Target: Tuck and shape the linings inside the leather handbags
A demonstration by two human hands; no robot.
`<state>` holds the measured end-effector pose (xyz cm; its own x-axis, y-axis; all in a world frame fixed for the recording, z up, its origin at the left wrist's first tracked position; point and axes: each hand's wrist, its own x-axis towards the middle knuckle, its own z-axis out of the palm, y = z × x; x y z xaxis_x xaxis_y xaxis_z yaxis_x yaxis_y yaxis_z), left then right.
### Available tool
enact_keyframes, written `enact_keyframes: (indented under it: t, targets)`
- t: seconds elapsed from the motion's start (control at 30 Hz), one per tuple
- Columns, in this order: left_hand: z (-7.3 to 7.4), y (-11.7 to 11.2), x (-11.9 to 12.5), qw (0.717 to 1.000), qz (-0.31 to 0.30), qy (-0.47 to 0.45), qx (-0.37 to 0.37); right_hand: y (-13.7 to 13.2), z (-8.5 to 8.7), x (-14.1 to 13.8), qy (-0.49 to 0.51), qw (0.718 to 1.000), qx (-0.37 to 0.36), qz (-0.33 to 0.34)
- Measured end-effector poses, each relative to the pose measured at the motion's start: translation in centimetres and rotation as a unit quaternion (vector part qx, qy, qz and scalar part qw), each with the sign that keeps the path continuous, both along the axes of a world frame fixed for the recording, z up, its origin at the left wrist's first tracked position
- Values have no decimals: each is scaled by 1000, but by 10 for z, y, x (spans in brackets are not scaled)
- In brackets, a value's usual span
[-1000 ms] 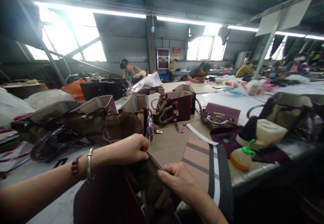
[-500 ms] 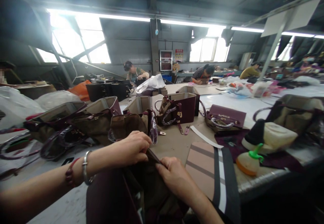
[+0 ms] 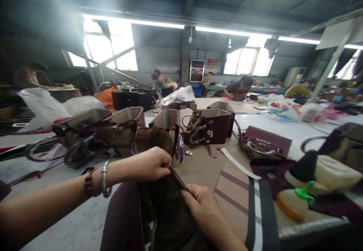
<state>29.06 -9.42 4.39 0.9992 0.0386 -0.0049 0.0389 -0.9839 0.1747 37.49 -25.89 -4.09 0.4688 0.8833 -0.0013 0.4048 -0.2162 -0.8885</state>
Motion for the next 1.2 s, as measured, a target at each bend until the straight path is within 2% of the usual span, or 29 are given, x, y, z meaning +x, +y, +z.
enact_keyframes:
  t: [0.37,0.63,0.93,1.2]
  targets:
    - [-3,-2,4,999,33,0,1,-1,-2,1,13,1000,4,12]
    - [0,-6,5,1000,10,-9,25,-3,0,0,40,999,-4,23]
    - [-9,-11,7,998,34,29,54,6,-16,0,-66,996,-53,-4]
    - [-10,-12,8,997,26,45,60,23,-16,2,-134,991,-5,13]
